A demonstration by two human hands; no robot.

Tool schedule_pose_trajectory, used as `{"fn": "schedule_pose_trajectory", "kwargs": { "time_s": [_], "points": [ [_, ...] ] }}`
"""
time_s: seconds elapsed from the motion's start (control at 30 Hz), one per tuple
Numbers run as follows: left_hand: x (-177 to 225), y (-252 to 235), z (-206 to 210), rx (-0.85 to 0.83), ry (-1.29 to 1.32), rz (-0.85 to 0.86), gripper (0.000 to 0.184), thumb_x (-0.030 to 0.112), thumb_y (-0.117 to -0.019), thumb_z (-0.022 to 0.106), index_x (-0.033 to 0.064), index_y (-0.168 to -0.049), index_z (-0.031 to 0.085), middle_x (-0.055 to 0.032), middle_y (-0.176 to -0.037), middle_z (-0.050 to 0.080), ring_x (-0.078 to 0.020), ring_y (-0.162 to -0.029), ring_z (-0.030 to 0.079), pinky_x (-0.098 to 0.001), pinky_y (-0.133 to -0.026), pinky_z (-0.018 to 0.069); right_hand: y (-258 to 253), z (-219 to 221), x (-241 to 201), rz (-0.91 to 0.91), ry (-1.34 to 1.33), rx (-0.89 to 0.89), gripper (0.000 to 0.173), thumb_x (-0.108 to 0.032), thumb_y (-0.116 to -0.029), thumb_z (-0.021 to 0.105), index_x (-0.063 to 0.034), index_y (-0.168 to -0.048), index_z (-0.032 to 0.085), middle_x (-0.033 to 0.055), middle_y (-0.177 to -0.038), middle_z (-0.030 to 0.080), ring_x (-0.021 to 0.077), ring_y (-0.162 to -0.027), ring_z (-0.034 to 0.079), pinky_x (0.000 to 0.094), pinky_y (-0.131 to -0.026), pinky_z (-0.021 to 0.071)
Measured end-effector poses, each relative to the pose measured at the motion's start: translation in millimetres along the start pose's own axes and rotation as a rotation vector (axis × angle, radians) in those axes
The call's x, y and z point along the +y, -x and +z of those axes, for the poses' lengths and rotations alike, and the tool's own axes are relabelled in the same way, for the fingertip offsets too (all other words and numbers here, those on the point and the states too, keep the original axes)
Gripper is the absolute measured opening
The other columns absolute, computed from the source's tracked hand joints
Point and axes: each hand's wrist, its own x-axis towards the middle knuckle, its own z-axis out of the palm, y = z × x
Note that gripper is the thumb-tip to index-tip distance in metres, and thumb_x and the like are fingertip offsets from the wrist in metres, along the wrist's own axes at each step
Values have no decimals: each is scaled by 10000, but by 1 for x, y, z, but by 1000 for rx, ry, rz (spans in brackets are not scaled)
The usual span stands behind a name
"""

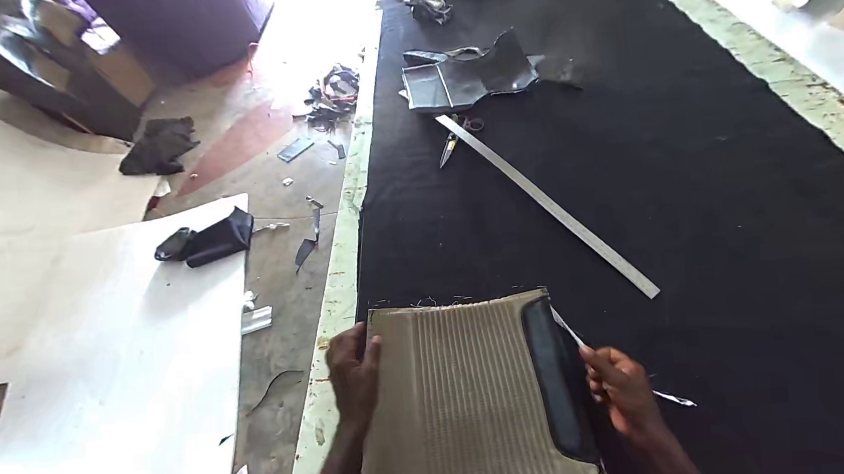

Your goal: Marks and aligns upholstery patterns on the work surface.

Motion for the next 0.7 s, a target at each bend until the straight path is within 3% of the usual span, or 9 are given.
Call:
{"fn": "schedule_pose_trajectory", "kwargs": {
  "time_s": [0.07, 0.13, 0.17, 0.23, 0.37, 0.7],
  "points": [
    [-19, -9, -14, -48, 42, -138, 504, 353, -988, 661, 37, -1375, 601, -206, -1302, 622, -336, -1114, 648, -555, -958, 539, -25, 14, -9, -97, 276, 58, 279, -301, -939, 748, -34, -947, 667, 66, -710, 580, 160, -556, 501, 359, -515, 448],
    [-34, -18, -8, -96, 112, -184, 479, 380, -980, 675, 44, -1320, 644, -184, -1214, 676, -311, -1058, 675, -562, -943, 546, -43, 18, -12, -199, 501, 73, 339, -366, -954, 734, -52, -1081, 716, 152, -943, 704, 294, -802, 669, 535, -722, 571],
    [-40, -23, -4, -109, 144, -187, 441, 377, -979, 681, 50, -1275, 674, -164, -1169, 695, -290, -1026, 685, -553, -927, 552, -52, 19, -11, -232, 563, 76, 366, -394, -961, 721, -61, -1114, 718, 172, -1008, 706, 332, -877, 680, 579, -772, 569],
    [-45, -31, 2, -118, 172, -184, 367, 359, -981, 686, 56, -1185, 717, -132, -1069, 726, -257, -944, 697, -533, -875, 562, -81, 27, -9, -234, 635, 89, 368, -424, -964, 706, -73, -1065, 747, 166, -1013, 704, 338, -928, 678, 597, -810, 549],
    [-46, -41, 2, -162, 193, -204, 270, 326, -988, 683, 79, -1074, 749, -87, -936, 740, -214, -854, 695, -503, -810, 563, -113, 41, -13, -125, 649, 90, 311, -421, -932, 745, -112, -946, 782, 82, -854, 730, 244, -803, 688, 538, -763, 549],
    [-47, -66, 7, -198, 225, -222, 216, 305, -971, 708, 92, -994, 735, -55, -791, 694, -170, -680, 641, -410, -640, 544, -142, 56, -11, -31, 608, 140, 198, -294, -907, 777, -99, -876, 764, 73, -780, 704, 223, -717, 658, 498, -682, 534]
  ]
}}
